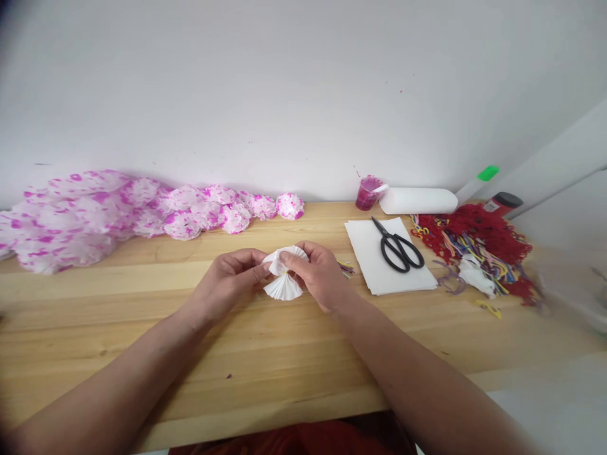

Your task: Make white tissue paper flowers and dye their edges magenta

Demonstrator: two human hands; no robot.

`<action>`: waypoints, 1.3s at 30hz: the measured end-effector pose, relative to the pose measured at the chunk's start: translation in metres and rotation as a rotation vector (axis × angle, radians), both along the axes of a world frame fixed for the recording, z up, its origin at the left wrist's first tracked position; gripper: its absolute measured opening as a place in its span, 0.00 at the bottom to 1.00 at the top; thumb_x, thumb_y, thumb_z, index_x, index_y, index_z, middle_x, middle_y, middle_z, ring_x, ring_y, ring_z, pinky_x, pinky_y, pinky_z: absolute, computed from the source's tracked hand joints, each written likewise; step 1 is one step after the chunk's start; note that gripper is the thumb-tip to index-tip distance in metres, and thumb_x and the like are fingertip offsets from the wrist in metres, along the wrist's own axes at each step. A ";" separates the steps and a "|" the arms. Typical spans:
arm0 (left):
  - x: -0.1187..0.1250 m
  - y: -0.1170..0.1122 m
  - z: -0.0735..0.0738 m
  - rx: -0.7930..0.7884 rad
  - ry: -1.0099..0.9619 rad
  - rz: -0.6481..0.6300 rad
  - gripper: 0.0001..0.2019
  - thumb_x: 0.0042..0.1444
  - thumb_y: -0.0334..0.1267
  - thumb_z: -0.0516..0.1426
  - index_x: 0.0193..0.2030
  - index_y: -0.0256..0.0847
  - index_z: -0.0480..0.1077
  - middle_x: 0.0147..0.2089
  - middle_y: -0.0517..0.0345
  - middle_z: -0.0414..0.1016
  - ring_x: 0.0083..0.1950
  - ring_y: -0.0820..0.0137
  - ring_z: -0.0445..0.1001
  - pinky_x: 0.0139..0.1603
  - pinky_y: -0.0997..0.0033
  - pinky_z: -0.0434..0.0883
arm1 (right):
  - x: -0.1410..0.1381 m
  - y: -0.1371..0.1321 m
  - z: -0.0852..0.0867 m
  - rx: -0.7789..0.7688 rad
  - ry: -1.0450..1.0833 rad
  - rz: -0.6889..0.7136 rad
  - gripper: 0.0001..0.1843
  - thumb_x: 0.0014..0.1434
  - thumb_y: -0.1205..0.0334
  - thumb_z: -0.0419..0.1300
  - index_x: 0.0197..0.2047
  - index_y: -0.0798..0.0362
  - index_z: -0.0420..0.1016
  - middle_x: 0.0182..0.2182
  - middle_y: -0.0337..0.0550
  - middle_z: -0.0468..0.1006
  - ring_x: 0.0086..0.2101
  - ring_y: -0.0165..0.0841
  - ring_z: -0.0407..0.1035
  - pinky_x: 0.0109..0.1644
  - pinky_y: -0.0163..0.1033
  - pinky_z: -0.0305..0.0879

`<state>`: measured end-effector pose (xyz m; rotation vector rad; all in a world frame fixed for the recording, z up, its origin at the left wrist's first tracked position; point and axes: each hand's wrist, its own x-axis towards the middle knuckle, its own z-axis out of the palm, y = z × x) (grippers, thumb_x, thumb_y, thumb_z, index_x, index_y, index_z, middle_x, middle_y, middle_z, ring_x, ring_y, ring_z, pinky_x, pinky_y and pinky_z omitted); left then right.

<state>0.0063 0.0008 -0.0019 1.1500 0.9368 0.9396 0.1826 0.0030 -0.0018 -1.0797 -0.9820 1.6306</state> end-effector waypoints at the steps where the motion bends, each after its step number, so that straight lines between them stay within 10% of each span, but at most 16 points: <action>1: 0.000 0.000 0.000 -0.009 -0.024 0.005 0.15 0.52 0.46 0.67 0.37 0.36 0.77 0.32 0.56 0.78 0.33 0.72 0.72 0.35 0.72 0.67 | 0.000 0.000 0.000 -0.014 0.011 -0.013 0.20 0.47 0.49 0.74 0.31 0.54 0.72 0.24 0.35 0.74 0.23 0.26 0.66 0.27 0.33 0.63; 17: -0.002 0.000 -0.004 -0.026 0.113 -0.056 0.16 0.55 0.50 0.64 0.36 0.37 0.77 0.29 0.57 0.76 0.28 0.73 0.69 0.30 0.72 0.64 | 0.003 0.004 -0.005 0.056 -0.117 -0.025 0.20 0.55 0.45 0.67 0.29 0.52 0.67 0.22 0.32 0.68 0.21 0.25 0.59 0.23 0.32 0.55; 22: -0.001 0.000 -0.001 -0.031 0.109 0.029 0.15 0.53 0.49 0.65 0.34 0.36 0.76 0.30 0.56 0.76 0.29 0.73 0.69 0.30 0.72 0.63 | 0.008 0.001 0.003 0.449 -0.335 -0.321 0.12 0.59 0.53 0.66 0.34 0.51 0.71 0.28 0.35 0.72 0.28 0.27 0.64 0.32 0.35 0.62; 29: 0.002 -0.002 0.008 0.039 0.190 0.123 0.12 0.53 0.45 0.64 0.32 0.36 0.76 0.30 0.58 0.75 0.30 0.73 0.69 0.32 0.74 0.64 | -0.001 -0.016 0.006 0.793 -0.811 -0.167 0.11 0.51 0.60 0.70 0.36 0.50 0.73 0.32 0.39 0.78 0.32 0.32 0.68 0.38 0.40 0.63; 39: -0.001 0.001 0.012 0.048 0.247 0.098 0.17 0.51 0.51 0.65 0.29 0.36 0.76 0.26 0.62 0.71 0.27 0.75 0.62 0.29 0.73 0.59 | 0.000 -0.015 0.004 0.613 -0.823 -0.130 0.05 0.60 0.61 0.62 0.31 0.49 0.74 0.26 0.38 0.75 0.27 0.32 0.65 0.32 0.38 0.60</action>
